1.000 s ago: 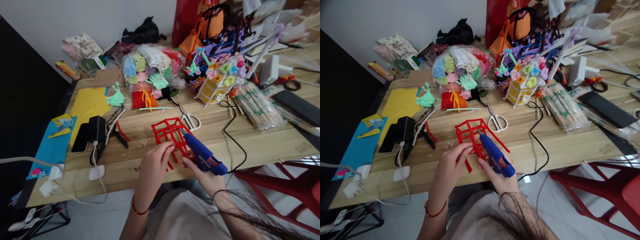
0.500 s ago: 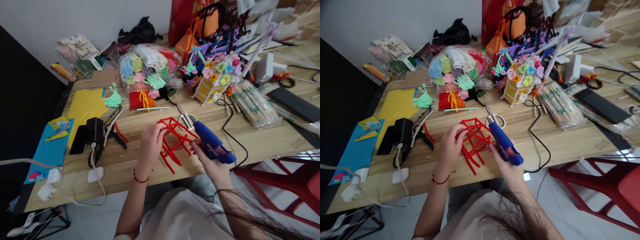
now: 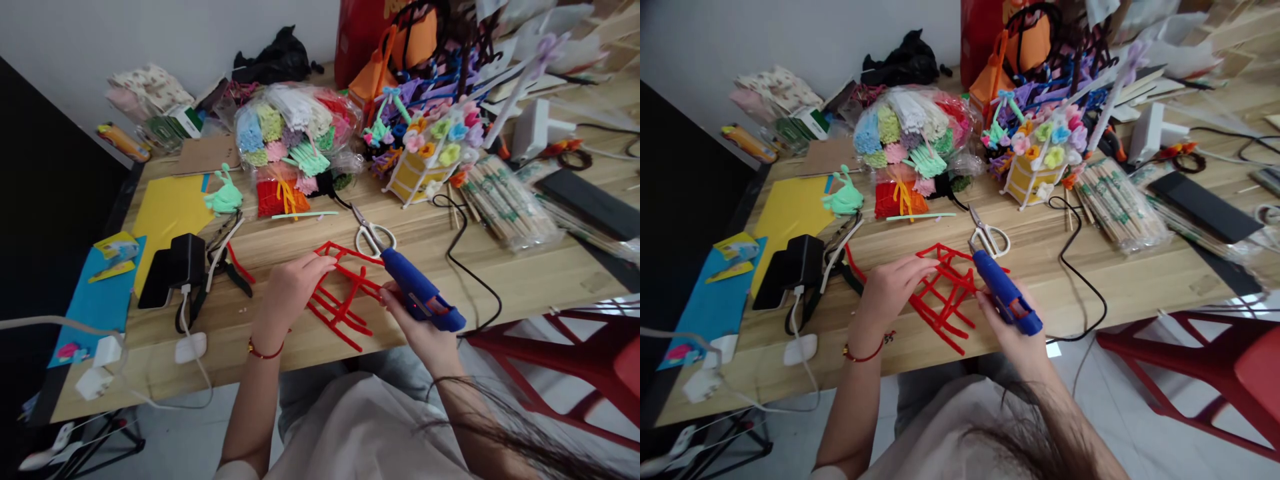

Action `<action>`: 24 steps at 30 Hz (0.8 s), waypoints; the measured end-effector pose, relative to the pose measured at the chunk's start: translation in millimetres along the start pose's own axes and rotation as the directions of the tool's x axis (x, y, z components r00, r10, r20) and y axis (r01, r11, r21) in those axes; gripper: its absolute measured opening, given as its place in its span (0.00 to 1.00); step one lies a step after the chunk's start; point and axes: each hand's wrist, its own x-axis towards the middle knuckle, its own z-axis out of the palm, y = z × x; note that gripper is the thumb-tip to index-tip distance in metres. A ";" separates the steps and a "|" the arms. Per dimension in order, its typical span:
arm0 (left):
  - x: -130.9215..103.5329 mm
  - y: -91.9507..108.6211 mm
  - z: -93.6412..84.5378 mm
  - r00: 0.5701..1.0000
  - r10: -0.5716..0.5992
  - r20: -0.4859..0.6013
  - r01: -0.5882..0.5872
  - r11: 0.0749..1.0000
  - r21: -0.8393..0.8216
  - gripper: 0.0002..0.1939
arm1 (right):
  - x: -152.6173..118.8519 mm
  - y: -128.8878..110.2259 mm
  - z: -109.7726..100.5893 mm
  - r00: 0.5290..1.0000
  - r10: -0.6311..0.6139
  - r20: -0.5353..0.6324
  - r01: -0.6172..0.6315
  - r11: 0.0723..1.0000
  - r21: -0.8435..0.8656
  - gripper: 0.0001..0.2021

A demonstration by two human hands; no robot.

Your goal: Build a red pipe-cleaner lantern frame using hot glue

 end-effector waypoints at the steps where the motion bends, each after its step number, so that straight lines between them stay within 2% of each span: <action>1: -0.4 0.2 0.4 1.000 -0.001 -0.009 0.001 1.000 0.012 0.10 | -3.1 -1.3 -0.4 1.000 -0.027 0.008 0.028 0.999 -0.038 0.11; 7: -5.2 -0.9 1.5 0.997 -0.009 -0.078 0.009 1.000 0.006 0.10 | -17.8 -5.9 2.4 0.994 -0.111 -0.008 0.110 0.987 -0.115 0.10; 14: -14.0 -7.2 -10.4 0.996 0.090 0.007 -0.091 0.993 0.075 0.12 | -5.8 -3.6 1.7 0.996 -0.076 0.048 0.080 0.994 -0.077 0.10; 17: -15.7 -6.8 -11.6 0.996 0.080 -0.030 -0.078 0.995 0.069 0.11 | -7.5 -3.9 2.4 0.996 -0.065 0.059 0.069 0.995 -0.067 0.09; 22: -17.1 -4.7 -7.0 0.993 0.026 -0.114 -0.024 1.000 0.017 0.09 | -18.8 -0.6 8.4 0.983 -0.084 0.165 0.095 0.994 -0.058 0.08; 24: -17.2 -5.5 -6.1 0.991 0.011 -0.135 -0.011 1.000 -0.002 0.08 | -20.2 -0.8 11.3 0.984 -0.073 0.164 0.080 0.996 -0.034 0.09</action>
